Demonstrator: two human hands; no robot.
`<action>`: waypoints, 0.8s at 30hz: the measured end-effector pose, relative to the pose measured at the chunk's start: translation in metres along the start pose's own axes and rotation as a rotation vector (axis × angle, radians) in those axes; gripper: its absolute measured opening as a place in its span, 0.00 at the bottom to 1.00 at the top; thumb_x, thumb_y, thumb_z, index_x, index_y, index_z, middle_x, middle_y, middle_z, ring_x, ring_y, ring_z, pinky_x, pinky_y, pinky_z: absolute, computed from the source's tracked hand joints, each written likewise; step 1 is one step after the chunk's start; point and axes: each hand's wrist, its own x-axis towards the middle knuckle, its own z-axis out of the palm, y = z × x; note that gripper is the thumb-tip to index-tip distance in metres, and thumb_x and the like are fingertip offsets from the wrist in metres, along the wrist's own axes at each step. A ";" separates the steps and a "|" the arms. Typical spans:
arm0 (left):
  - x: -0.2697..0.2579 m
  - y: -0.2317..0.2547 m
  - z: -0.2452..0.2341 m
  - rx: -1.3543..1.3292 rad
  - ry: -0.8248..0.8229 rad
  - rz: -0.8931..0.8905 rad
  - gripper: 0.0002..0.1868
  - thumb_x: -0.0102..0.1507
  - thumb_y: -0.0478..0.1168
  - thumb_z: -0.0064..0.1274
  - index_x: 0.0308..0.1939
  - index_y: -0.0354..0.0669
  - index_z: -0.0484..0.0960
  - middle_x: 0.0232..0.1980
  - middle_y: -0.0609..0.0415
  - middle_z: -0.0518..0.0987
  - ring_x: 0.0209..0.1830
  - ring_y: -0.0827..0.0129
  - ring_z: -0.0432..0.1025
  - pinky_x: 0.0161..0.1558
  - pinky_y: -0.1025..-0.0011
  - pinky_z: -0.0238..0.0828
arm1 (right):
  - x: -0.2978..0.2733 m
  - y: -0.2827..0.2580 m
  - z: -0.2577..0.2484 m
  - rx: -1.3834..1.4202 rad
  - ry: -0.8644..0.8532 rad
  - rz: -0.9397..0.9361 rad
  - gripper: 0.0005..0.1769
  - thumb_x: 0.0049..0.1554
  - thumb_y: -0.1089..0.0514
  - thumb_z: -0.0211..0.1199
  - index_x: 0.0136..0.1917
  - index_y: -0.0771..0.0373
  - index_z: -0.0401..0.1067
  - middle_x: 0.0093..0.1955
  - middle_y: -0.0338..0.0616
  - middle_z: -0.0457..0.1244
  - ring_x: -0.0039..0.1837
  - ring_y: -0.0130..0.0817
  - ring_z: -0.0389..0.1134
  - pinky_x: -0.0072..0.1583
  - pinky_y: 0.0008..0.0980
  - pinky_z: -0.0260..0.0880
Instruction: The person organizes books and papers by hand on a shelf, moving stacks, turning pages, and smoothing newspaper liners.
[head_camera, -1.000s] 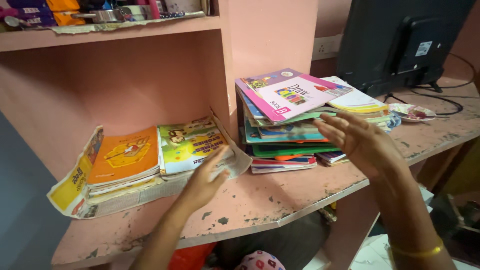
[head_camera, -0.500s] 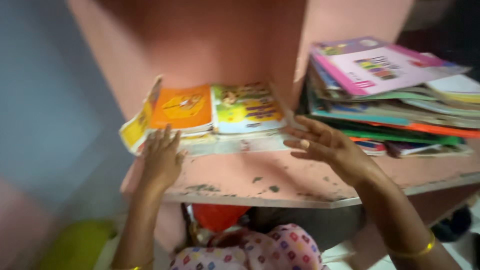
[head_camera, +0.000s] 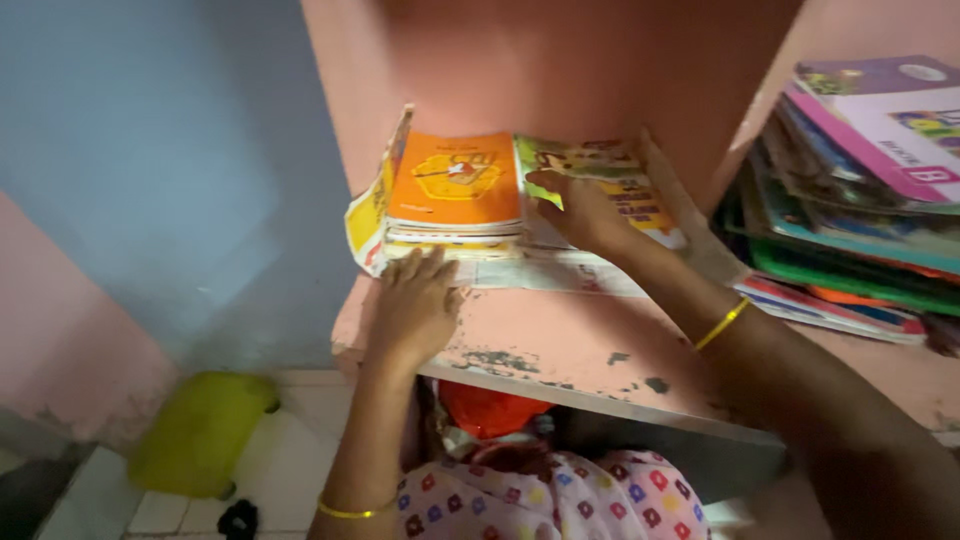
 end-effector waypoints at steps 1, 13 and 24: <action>0.000 0.000 -0.001 0.012 -0.003 0.006 0.26 0.67 0.47 0.44 0.68 0.44 0.73 0.77 0.47 0.64 0.79 0.51 0.53 0.75 0.49 0.42 | 0.007 -0.009 0.004 -0.029 -0.040 0.050 0.26 0.60 0.55 0.61 0.71 0.57 0.69 0.62 0.58 0.67 0.63 0.51 0.70 0.64 0.44 0.69; -0.001 0.005 -0.009 -0.031 -0.034 -0.022 0.27 0.67 0.48 0.44 0.68 0.43 0.72 0.78 0.46 0.61 0.79 0.50 0.50 0.75 0.48 0.39 | 0.046 -0.006 0.050 -0.133 -0.190 -0.020 0.24 0.69 0.42 0.52 0.70 0.59 0.67 0.64 0.57 0.65 0.63 0.56 0.66 0.63 0.50 0.65; 0.001 0.003 -0.005 -0.007 -0.011 -0.001 0.26 0.66 0.48 0.44 0.67 0.42 0.73 0.77 0.45 0.62 0.79 0.48 0.50 0.75 0.48 0.40 | 0.030 -0.004 -0.017 -0.194 -0.036 -0.228 0.20 0.54 0.54 0.69 0.60 0.54 0.79 0.58 0.46 0.71 0.54 0.47 0.73 0.59 0.45 0.71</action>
